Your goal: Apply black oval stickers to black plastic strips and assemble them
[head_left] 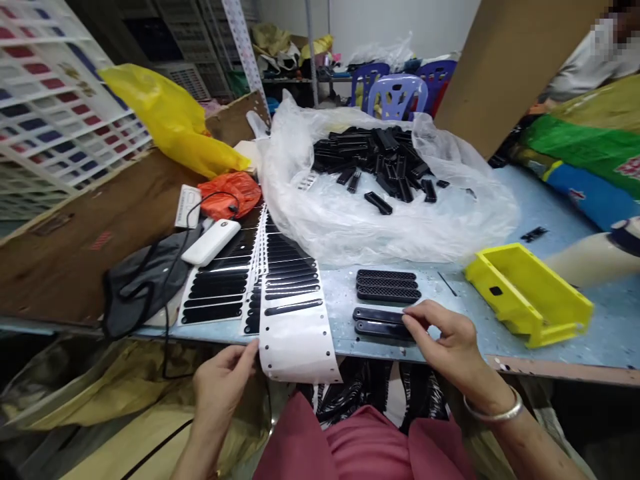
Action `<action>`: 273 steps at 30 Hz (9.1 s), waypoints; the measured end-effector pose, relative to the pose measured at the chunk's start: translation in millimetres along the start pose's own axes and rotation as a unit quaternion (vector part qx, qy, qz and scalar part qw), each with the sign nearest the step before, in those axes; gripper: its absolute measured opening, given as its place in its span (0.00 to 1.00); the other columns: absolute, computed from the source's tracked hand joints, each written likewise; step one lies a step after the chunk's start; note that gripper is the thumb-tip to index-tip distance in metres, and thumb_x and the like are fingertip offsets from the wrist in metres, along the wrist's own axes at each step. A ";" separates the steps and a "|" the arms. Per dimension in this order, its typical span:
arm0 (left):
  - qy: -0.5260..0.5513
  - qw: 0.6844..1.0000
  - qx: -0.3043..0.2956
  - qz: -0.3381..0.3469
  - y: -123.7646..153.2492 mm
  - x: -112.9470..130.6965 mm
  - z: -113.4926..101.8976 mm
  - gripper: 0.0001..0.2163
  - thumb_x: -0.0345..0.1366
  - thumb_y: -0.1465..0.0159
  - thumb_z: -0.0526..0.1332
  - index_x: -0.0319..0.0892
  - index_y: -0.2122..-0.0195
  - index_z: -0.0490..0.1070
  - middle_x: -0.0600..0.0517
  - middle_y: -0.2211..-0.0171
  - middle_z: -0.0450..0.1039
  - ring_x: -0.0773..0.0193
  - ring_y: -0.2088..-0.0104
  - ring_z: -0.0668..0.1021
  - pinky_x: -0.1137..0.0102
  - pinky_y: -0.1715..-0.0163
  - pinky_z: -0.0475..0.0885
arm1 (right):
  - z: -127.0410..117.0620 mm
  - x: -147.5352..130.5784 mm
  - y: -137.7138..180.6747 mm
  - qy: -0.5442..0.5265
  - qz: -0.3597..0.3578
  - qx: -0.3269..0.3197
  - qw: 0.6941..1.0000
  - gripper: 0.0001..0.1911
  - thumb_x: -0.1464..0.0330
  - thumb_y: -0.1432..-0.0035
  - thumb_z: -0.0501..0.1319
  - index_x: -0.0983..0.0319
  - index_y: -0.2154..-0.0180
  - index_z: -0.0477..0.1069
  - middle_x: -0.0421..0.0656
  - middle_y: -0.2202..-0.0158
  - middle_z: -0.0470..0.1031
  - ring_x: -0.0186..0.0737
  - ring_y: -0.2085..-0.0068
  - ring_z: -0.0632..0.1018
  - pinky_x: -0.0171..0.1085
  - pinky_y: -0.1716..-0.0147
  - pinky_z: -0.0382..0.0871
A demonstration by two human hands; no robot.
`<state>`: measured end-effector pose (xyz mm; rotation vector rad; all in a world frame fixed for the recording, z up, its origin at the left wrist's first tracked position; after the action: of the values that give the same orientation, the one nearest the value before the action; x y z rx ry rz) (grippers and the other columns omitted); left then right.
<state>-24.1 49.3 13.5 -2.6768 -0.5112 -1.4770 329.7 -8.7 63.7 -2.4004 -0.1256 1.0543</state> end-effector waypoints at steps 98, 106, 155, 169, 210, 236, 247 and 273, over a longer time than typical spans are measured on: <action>0.370 0.855 -0.352 -0.092 33.7 149.9 124.6 0.12 0.38 0.53 0.72 0.37 0.75 0.71 0.47 0.81 0.77 0.68 0.85 0.73 0.77 0.85 0.61 | -10.8 -12.6 -16.0 0.107 -0.126 -0.047 0.985 0.07 0.73 0.37 0.58 0.64 0.59 0.74 0.49 0.67 0.77 0.43 0.66 0.76 0.42 0.66 0.71; 0.234 0.926 -0.293 0.037 15.0 129.7 133.3 0.13 0.42 0.49 0.69 0.36 0.70 0.78 0.50 0.81 0.75 0.69 0.87 0.71 0.75 0.87 0.60 | -19.6 4.2 -10.8 0.079 -0.111 -0.047 0.990 0.09 0.76 0.37 0.57 0.65 0.59 0.74 0.49 0.68 0.77 0.41 0.67 0.75 0.40 0.68 0.71; 0.044 0.908 -0.362 0.207 -24.0 107.7 166.0 0.10 0.33 0.46 0.65 0.41 0.64 0.81 0.52 0.77 0.77 0.66 0.77 0.76 0.75 0.77 0.72 | 2.2 46.5 -42.7 0.111 -0.014 -0.193 0.975 0.06 0.73 0.41 0.64 0.66 0.62 0.79 0.50 0.65 0.79 0.44 0.64 0.80 0.40 0.62 0.74; 0.057 0.911 -0.354 0.201 -22.8 111.2 165.8 0.09 0.32 0.48 0.65 0.40 0.66 0.82 0.52 0.78 0.77 0.67 0.78 0.76 0.75 0.78 0.72 | 6.7 49.7 -42.5 0.108 -0.002 -0.217 0.970 0.08 0.71 0.39 0.62 0.66 0.62 0.79 0.48 0.67 0.79 0.41 0.66 0.78 0.38 0.65 0.71; 0.059 0.913 -0.351 0.202 -23.4 111.4 166.3 0.08 0.32 0.48 0.66 0.41 0.67 0.82 0.52 0.79 0.76 0.67 0.79 0.76 0.76 0.81 0.71 | 6.0 51.2 -45.9 0.119 -0.003 -0.236 0.964 0.07 0.71 0.38 0.60 0.65 0.65 0.78 0.46 0.69 0.78 0.40 0.66 0.76 0.38 0.64 0.67; 0.051 0.911 -0.357 0.200 -25.4 112.2 166.6 0.07 0.33 0.49 0.67 0.39 0.69 0.81 0.51 0.79 0.76 0.67 0.79 0.75 0.76 0.80 0.71 | 6.0 53.5 -43.3 0.124 -0.006 -0.224 0.967 0.07 0.72 0.39 0.61 0.64 0.65 0.78 0.46 0.69 0.79 0.40 0.66 0.78 0.37 0.65 0.66; 0.053 0.913 -0.364 0.177 -26.1 112.2 166.8 0.08 0.35 0.49 0.67 0.39 0.69 0.82 0.50 0.78 0.78 0.65 0.78 0.77 0.74 0.78 0.72 | 8.6 52.0 -43.7 0.133 -0.006 -0.217 0.967 0.06 0.73 0.41 0.62 0.65 0.66 0.78 0.45 0.70 0.78 0.39 0.67 0.77 0.37 0.66 0.63; 0.074 0.906 -0.411 0.069 -27.9 126.6 171.9 0.05 0.35 0.50 0.69 0.38 0.75 0.79 0.54 0.82 0.74 0.71 0.82 0.74 0.79 0.82 0.67 | 12.4 54.1 -46.8 0.168 0.017 -0.254 0.952 0.06 0.73 0.44 0.64 0.67 0.73 0.77 0.45 0.71 0.78 0.39 0.69 0.76 0.35 0.69 0.61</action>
<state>169.8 142.4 21.5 -2.9918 0.4188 -2.1903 363.9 52.1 43.6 -3.0179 -0.2612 0.6646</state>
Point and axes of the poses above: each hand's wrist, its own y-axis away from the middle knuckle, its own z-axis out of the palm, x = y × z, the point moved 2 cm from there along -y, towards the middle knuckle
